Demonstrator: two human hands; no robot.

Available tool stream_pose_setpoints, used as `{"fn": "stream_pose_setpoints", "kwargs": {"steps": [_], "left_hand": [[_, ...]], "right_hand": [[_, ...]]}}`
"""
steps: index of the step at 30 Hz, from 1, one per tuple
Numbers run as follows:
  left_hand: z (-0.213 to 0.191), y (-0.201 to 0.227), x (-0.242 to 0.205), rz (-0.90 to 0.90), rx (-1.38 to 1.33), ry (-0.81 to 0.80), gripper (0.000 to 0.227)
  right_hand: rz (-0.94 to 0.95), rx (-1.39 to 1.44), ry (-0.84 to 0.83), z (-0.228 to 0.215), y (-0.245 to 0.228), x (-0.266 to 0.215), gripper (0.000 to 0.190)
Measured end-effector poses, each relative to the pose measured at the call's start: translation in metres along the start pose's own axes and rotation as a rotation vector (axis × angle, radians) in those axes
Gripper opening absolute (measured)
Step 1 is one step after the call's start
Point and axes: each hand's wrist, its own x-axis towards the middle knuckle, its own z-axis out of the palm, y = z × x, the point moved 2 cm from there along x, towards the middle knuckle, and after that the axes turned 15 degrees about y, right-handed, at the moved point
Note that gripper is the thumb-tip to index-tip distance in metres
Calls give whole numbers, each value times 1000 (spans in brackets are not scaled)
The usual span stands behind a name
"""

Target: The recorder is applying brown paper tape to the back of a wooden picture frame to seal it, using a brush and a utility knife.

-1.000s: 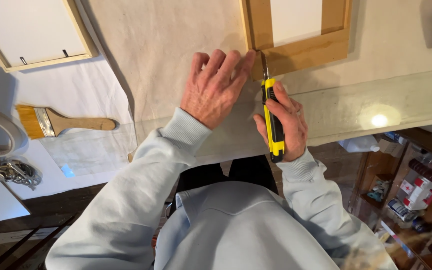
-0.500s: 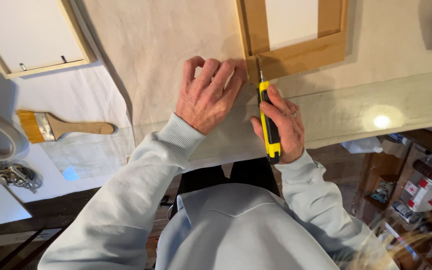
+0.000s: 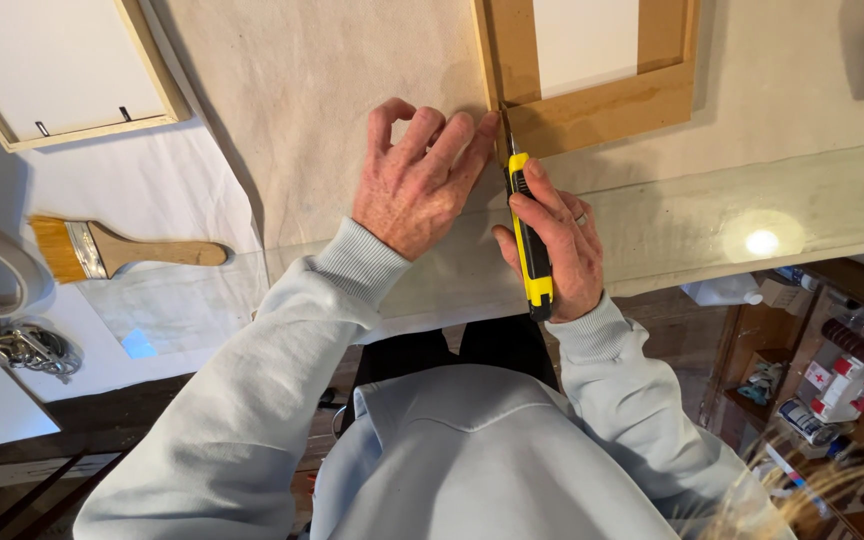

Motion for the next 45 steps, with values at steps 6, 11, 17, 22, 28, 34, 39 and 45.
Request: {"fn": "stream_pose_setpoints", "kwargs": {"steps": [6,11,17,22,28,34,39,45], "left_hand": [[0,1,0,-23,11,12,33],[0,2,0,-28,19,18,34],[-1,4,-1,-40,33,5,32],[-1,7,-1,-42,81,-5,35],[3,3,7,34,-22,250,18],[0,3,9,26,-15,244,15],[1,6,7,17,-34,249,16],[1,7,5,1,-42,230,15]], "right_hand": [[2,-6,-9,1,-2,3,53],[6,-12,-11,3,3,-1,54],[13,-26,-24,5,7,-5,55],[22,-29,-26,6,7,-5,57],[-194,-27,92,11,3,10,34],[-189,-25,89,10,3,7,35],[-201,-29,91,8,2,4,34],[-177,-27,81,6,2,-1,33]]}}
